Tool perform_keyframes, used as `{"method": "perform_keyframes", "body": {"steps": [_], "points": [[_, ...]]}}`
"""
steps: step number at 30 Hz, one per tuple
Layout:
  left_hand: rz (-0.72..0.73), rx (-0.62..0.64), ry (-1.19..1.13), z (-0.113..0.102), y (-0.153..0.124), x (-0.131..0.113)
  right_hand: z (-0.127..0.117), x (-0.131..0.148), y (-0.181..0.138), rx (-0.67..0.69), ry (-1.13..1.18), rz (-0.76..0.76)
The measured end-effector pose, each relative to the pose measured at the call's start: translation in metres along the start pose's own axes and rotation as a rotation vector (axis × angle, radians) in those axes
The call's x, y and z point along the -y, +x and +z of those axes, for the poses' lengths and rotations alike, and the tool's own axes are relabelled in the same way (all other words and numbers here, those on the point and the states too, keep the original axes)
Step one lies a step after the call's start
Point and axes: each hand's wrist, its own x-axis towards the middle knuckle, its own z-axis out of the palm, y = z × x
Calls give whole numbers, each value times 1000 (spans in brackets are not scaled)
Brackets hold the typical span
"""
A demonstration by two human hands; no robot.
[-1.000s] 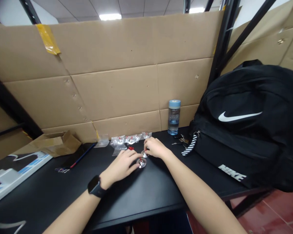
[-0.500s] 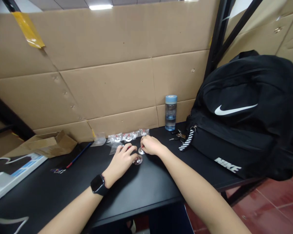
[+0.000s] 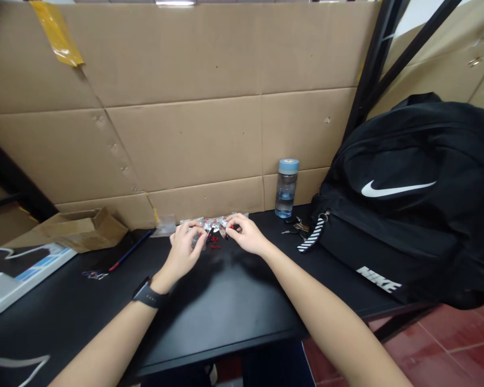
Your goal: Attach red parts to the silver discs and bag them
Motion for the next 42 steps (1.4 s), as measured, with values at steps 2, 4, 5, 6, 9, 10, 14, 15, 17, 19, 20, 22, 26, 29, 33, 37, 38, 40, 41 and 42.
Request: {"method": "perform_keyframes", "body": {"steps": [2, 4, 5, 6, 9, 10, 14, 15, 17, 19, 20, 22, 26, 29, 33, 37, 38, 40, 41, 42], "points": [[1, -7, -23, -1, 0, -3, 9, 7, -2, -33, 75, 4], [18, -9, -43, -1, -2, -8, 19, 13, -5, -44, 187, 16], [21, -14, -54, -1, -2, -11, 24, 15, -6, -45, 263, 36], [17, -20, -65, -1, -3, -13, 28, 17, -7, -44, 347, 64], [-15, -38, -86, -1, -3, -17, 38, 22, -11, -54, 574, 151], [-24, -44, -90, -2, -3, -17, 39, 24, -11, -59, 628, 171], [-23, -56, -92, -6, -2, -16, 39, 32, -13, -49, 785, 252], [-18, -55, -88, -7, -2, -16, 39, 33, -14, -40, 816, 271], [-5, -50, -70, -9, -2, -15, 38, 35, -14, -15, 862, 293], [6, -45, -48, -9, -1, -15, 38, 35, -14, 18, 884, 312], [9, -42, -39, -10, -1, -14, 38, 34, -14, 32, 887, 327], [10, -38, -25, -11, 1, -12, 39, 32, -14, 47, 893, 359], [41, 53, 14, -18, 7, 2, 38, 30, -13, 11, 910, 386], [70, 328, 58, -24, 10, 27, 34, 30, -12, -27, 870, 424], [4, 543, 139, -22, 6, 62, 27, 30, -11, 7, 798, 439], [-14, 737, 147, -20, 2, 73, 26, 24, -11, 27, 696, 368], [-6, 760, 149, -22, 1, 71, 26, 23, -11, 29, 672, 352], [18, 771, 156, -28, 0, 65, 25, 21, -11, 53, 615, 312], [34, 768, 154, -32, -1, 61, 24, 21, -12, 77, 576, 282], [49, 765, 143, -36, -2, 55, 22, 22, -12, 107, 533, 247]]}}
